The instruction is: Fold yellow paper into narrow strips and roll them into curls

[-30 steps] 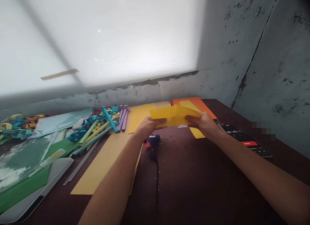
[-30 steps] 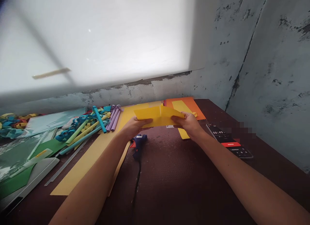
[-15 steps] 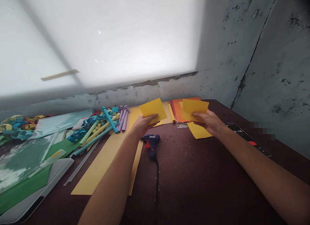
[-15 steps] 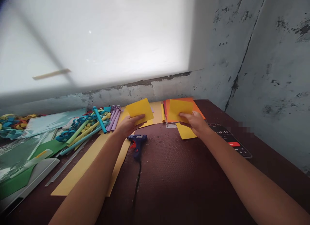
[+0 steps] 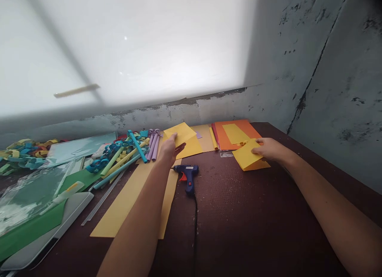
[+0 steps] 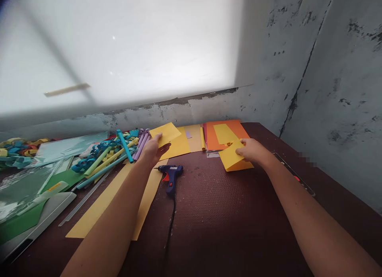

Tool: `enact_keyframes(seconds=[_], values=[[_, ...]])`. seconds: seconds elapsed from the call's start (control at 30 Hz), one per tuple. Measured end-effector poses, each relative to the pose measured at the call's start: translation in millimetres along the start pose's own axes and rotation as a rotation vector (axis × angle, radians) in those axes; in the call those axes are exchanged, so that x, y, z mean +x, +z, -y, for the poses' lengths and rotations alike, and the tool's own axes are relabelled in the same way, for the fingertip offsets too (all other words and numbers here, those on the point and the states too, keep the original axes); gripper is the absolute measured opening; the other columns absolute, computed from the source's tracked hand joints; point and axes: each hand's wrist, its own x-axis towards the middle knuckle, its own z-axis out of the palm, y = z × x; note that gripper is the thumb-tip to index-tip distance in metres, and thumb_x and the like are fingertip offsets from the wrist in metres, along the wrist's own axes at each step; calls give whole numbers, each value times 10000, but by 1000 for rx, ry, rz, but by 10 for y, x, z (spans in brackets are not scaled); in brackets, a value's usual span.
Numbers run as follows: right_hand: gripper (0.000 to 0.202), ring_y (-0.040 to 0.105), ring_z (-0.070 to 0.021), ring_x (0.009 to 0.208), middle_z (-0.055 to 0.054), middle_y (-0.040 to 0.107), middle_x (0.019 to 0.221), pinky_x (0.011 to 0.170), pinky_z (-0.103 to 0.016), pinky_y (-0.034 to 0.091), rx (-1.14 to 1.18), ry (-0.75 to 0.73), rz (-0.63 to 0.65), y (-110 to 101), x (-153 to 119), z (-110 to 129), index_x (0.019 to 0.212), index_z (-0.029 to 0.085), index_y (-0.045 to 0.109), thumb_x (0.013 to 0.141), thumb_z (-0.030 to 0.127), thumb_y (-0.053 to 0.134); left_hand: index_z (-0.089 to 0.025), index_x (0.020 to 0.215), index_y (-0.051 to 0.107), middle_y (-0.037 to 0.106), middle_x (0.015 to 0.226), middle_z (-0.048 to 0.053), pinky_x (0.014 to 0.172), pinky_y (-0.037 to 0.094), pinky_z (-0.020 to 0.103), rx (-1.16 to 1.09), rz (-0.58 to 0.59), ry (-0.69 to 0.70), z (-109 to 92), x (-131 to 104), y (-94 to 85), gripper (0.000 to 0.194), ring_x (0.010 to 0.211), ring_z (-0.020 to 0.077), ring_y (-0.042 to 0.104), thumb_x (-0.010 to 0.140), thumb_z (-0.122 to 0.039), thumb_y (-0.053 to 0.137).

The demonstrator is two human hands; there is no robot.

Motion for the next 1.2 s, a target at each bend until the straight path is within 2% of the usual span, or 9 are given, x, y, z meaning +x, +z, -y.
enact_keyframes(seconds=[0.13, 0.27, 0.33, 0.4, 0.53, 0.67, 0.9, 1.07, 1.2], values=[[704, 723, -322, 799, -190, 726, 1139, 562, -370, 576, -129, -36, -45, -2, -45, 15, 1236, 189, 671, 557, 251, 845, -199, 1073, 605, 699, 1040, 60, 635, 606, 251, 26, -42, 68, -34, -29, 0, 215, 650, 131, 707, 892, -298, 668], [835, 721, -292, 752, -190, 690, 1193, 549, -375, 583, -140, 3, -34, -20, -102, 62, 1346, 231, 556, 574, 299, 869, -199, 1056, 632, 714, 1056, 71, 631, 608, 247, 80, -60, 136, -28, 4, -20, 212, 740, 159, 720, 870, -286, 682], [775, 718, -282, 739, -176, 691, 1180, 558, -375, 579, -171, 10, -25, -20, -126, 89, 1301, 240, 580, 590, 336, 874, -195, 1046, 659, 728, 1045, 78, 658, 616, 254, 113, -50, 173, -3, 23, -25, 215, 799, 174, 720, 854, -283, 699], [608, 720, -290, 768, -162, 702, 1151, 577, -369, 571, -253, 15, -4, -13, -141, 112, 1157, 228, 661, 605, 373, 870, -188, 1036, 681, 739, 1016, 83, 676, 617, 260, 144, -35, 206, 28, 31, -24, 222, 834, 185, 717, 838, -283, 712], [410, 713, -345, 947, -147, 736, 1102, 679, -372, 550, -466, -11, 5, 16, -135, 132, 941, 216, 739, 613, 433, 857, -160, 990, 709, 754, 970, 93, 679, 608, 265, 208, -8, 246, 78, 16, -17, 220, 842, 200, 714, 811, -287, 721], [384, 707, -353, 981, -131, 763, 1053, 727, -371, 524, -546, -71, -14, 54, -105, 118, 904, 225, 761, 614, 461, 848, -144, 963, 720, 759, 1008, 105, 665, 592, 265, 264, -8, 277, 97, 10, -14, 222, 802, 191, 706, 789, -280, 723], [418, 709, -370, 949, -146, 759, 1033, 728, -397, 534, -519, -92, -36, 82, -86, 110, 923, 221, 751, 618, 496, 830, -121, 1033, 715, 757, 1051, 118, 597, 554, 266, 325, 0, 291, 97, 41, -29, 297, 624, 147, 667, 790, -282, 657], [420, 702, -352, 960, -126, 744, 1050, 751, -386, 530, -571, -82, -33, 100, -120, 102, 947, 224, 732, 639, 500, 802, -105, 1033, 727, 765, 1023, 126, 611, 549, 281, 366, 46, 312, 126, 31, -21, 377, 638, 165, 679, 755, -358, 697], [441, 674, -375, 1025, -157, 699, 1138, 787, -414, 526, -597, -77, -110, 118, -141, 85, 921, 225, 748, 610, 530, 815, -113, 1013, 751, 774, 966, 118, 640, 547, 293, 395, 104, 372, 154, 40, -29, 460, 692, 198, 694, 704, -454, 757]])
